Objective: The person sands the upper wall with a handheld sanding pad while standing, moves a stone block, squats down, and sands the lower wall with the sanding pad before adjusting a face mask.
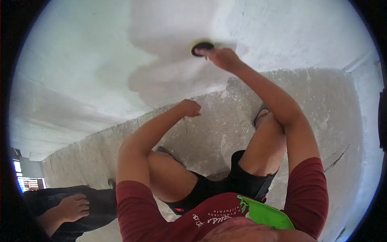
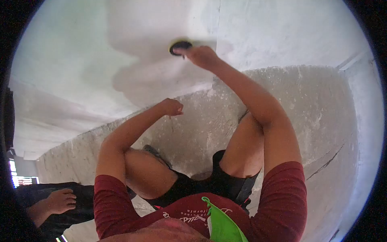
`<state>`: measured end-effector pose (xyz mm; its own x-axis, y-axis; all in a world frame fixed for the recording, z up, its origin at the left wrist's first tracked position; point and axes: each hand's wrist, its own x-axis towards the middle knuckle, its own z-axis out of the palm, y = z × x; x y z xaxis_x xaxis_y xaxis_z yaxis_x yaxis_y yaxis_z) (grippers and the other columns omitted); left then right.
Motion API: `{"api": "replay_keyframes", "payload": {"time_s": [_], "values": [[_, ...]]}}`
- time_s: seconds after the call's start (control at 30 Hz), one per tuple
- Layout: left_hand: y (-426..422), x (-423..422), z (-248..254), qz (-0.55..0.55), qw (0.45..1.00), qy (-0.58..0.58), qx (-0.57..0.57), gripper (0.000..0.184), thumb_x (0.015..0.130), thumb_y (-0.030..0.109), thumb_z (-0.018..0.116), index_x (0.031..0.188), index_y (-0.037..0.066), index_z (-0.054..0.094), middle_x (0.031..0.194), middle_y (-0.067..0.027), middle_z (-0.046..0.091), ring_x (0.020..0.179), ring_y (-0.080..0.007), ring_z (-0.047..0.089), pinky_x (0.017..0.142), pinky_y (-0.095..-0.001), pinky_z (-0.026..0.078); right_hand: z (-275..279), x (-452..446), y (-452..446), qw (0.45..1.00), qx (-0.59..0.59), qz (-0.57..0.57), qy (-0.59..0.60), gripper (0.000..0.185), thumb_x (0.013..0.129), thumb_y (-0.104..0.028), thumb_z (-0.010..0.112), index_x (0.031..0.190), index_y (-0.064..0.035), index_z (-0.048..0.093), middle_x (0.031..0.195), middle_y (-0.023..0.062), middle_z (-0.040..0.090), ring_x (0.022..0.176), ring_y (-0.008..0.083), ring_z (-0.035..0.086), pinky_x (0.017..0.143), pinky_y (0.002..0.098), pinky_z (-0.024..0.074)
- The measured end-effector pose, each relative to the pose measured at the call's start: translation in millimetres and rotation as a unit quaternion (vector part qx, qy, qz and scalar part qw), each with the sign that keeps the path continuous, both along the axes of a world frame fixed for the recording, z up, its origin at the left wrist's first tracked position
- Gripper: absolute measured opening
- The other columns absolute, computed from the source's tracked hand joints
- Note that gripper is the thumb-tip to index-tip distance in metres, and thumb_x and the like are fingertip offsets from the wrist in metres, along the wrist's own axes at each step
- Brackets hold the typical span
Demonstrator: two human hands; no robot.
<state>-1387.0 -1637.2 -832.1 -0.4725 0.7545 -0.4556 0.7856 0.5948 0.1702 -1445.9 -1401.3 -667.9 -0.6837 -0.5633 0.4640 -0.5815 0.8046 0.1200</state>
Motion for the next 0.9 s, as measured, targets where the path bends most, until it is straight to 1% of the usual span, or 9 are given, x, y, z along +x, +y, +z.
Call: {"api": "replay_keyframes", "payload": {"time_s": [0.13,0.23,0.3,0.4,0.5,0.6,0.7,0.73,0.9], "values": [[7,2,17,0.009,1.000,-0.017,-0.013,0.038,0.089,0.045,0.057,0.082,0.009,0.068,0.094,-0.0127,0.069,0.092,-0.0326,0.065,0.074,-0.0470,0.051,19,9,-5,1.000,-0.010,0.016,0.002,0.049,0.089,-0.016,0.059,0.133,-0.0345,0.050,0.086,0.0088,0.068,0.062,0.0234,0.066,0.053,0.0348,0.0534],[8,8,18,0.012,1.000,-0.013,0.007,0.039,0.089,0.046,0.056,0.089,0.009,0.069,0.097,-0.0133,0.069,0.094,-0.0334,0.065,0.077,-0.0470,0.052,83,14,-13,0.972,-0.215,0.018,0.098,0.050,0.088,-0.014,0.062,0.132,-0.0333,0.051,0.080,0.0102,0.065,0.060,0.0255,0.063,0.056,0.0368,0.0515],[12,7,23,0.003,0.999,0.010,0.042,0.039,0.089,0.046,0.056,0.092,0.009,0.070,0.098,-0.0136,0.068,0.095,-0.0340,0.065,0.078,-0.0471,0.052,125,11,-11,0.957,-0.252,0.009,0.141,0.047,0.087,-0.015,0.065,0.130,-0.0308,0.054,0.071,0.0086,0.061,0.055,0.0215,0.059,0.055,0.0340,0.0503],[14,9,37,0.000,0.999,-0.010,-0.041,0.042,0.090,0.045,0.056,0.102,0.007,0.068,0.104,-0.0140,0.068,0.100,-0.0345,0.064,0.080,-0.0473,0.052,185,9,-3,0.938,-0.259,0.001,0.229,0.042,0.085,-0.021,0.071,0.125,-0.0235,0.060,0.060,0.0033,0.051,0.051,0.0127,0.049,0.051,0.0261,0.0444],[16,3,55,0.017,1.000,-0.007,-0.017,0.041,0.089,0.045,0.057,0.099,0.008,0.069,0.103,-0.0136,0.068,0.099,-0.0334,0.064,0.080,-0.0474,0.052,248,24,-6,0.941,-0.264,-0.106,0.184,0.039,0.090,-0.013,0.065,0.127,-0.0107,0.056,0.092,0.0094,0.066,0.065,0.0151,0.058,0.061,0.0260,0.0492],[11,-8,73,0.053,0.998,0.014,0.003,0.040,0.089,0.045,0.057,0.099,0.008,0.069,0.103,-0.0132,0.067,0.098,-0.0320,0.064,0.080,-0.0474,0.052,279,5,-3,0.867,-0.348,0.059,0.352,0.037,0.087,-0.009,0.069,0.122,-0.0040,0.058,0.081,0.0058,0.063,0.061,0.0073,0.049,0.054,0.0223,0.0433],[-2,-24,62,0.094,0.993,0.025,0.062,0.038,0.090,0.045,0.056,0.099,0.010,0.068,0.101,-0.0121,0.067,0.098,-0.0312,0.064,0.079,-0.0475,0.052,281,-6,12,0.812,-0.449,0.038,0.371,0.037,0.089,-0.011,0.067,0.123,-0.0016,0.057,0.085,0.0065,0.064,0.064,0.0077,0.051,0.056,0.0221,0.0441],[-6,-28,48,0.087,0.995,0.028,0.052,0.035,0.090,0.044,0.055,0.099,0.012,0.066,0.102,-0.0105,0.067,0.098,-0.0303,0.064,0.080,-0.0462,0.051,277,-4,3,0.749,-0.493,0.056,0.439,0.028,0.092,-0.015,0.063,0.114,0.0012,0.058,0.076,0.0048,0.060,0.058,0.0068,0.048,0.052,0.0211,0.0413],[-16,-4,-13,0.022,0.998,-0.008,-0.061,0.029,0.090,0.040,0.056,0.097,0.014,0.065,0.100,-0.0081,0.066,0.098,-0.0285,0.064,0.085,-0.0486,0.048,234,-34,81,0.642,-0.730,0.089,0.216,0.023,0.096,-0.026,0.056,0.088,-0.0047,0.055,0.060,-0.0030,0.044,0.043,0.0041,0.032,0.039,0.0207,0.0269]]}}
